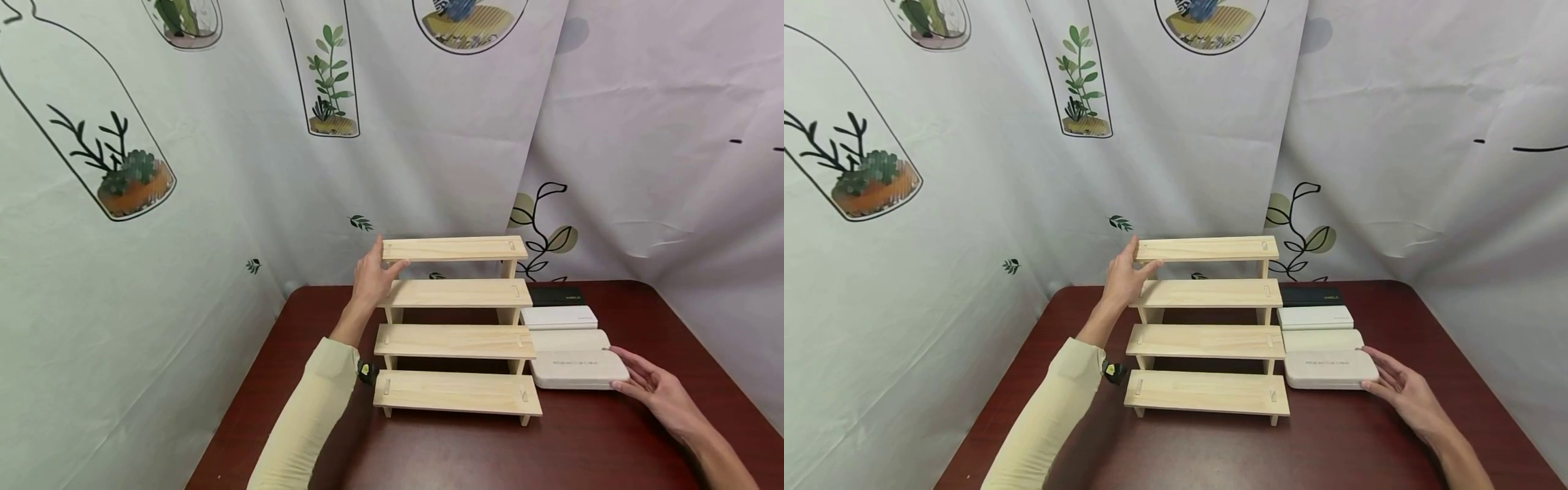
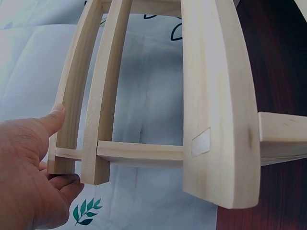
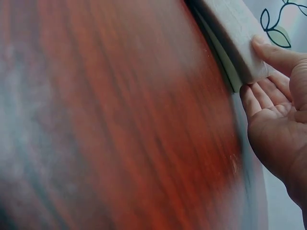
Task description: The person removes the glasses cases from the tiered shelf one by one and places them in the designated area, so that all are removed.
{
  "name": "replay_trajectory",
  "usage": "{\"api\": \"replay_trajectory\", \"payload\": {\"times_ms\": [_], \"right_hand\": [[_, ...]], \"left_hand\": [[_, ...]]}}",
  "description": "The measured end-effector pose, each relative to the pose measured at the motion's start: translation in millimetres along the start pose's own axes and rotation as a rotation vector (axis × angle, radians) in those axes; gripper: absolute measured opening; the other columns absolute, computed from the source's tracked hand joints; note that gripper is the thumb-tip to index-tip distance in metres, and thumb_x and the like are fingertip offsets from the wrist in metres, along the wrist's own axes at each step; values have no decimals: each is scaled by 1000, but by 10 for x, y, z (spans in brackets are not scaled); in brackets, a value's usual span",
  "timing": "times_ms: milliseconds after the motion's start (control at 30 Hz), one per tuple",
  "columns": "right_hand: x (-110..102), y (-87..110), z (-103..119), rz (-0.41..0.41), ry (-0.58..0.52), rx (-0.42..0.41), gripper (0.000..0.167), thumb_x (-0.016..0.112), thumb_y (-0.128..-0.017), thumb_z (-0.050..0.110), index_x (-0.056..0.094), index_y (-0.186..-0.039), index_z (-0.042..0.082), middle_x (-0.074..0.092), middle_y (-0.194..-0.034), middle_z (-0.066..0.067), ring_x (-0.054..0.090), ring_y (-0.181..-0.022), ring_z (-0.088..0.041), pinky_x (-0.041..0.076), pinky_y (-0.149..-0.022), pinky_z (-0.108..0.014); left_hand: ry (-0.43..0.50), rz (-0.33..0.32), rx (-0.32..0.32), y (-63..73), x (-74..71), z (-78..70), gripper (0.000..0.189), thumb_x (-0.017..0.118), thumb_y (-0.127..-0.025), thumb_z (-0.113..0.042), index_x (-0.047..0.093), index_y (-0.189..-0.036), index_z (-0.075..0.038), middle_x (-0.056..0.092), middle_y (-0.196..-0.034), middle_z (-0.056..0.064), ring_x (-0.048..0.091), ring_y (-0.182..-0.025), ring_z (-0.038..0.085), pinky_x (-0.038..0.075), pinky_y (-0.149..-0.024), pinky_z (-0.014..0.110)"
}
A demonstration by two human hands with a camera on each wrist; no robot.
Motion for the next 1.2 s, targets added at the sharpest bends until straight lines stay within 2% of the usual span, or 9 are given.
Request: {"api": "replay_trajectory", "payload": {"times_ms": [367, 1200], "right_hand": [[-17, 33, -18, -29, 165, 16, 71, 70, -100, -6, 36, -162, -7, 48, -142, 36, 47, -125, 23, 45, -93, -4], [-11, 47, -53, -47, 220, 34, 75, 75, -97, -4, 35, -159, -13, 47, -137, 39, 46, -122, 26, 41, -93, -1]], "left_hand": [[3, 0, 2, 22, 15, -1, 95, 77, -100, -39, 22, -170, -7, 40, -167, 17, 43, -149, 37, 40, -118, 53], [-11, 0, 6, 11, -2, 1, 95, 77, -100, -39, 23, -170, -6, 42, -166, 18, 46, -147, 38, 40, -118, 52]]}}
Point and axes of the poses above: each hand's wrist, its own y-axis away from the middle knuckle, its own x-axis out of the palm, z = x × y, the point moved 3 cm from there along -y, towards the middle knuckle
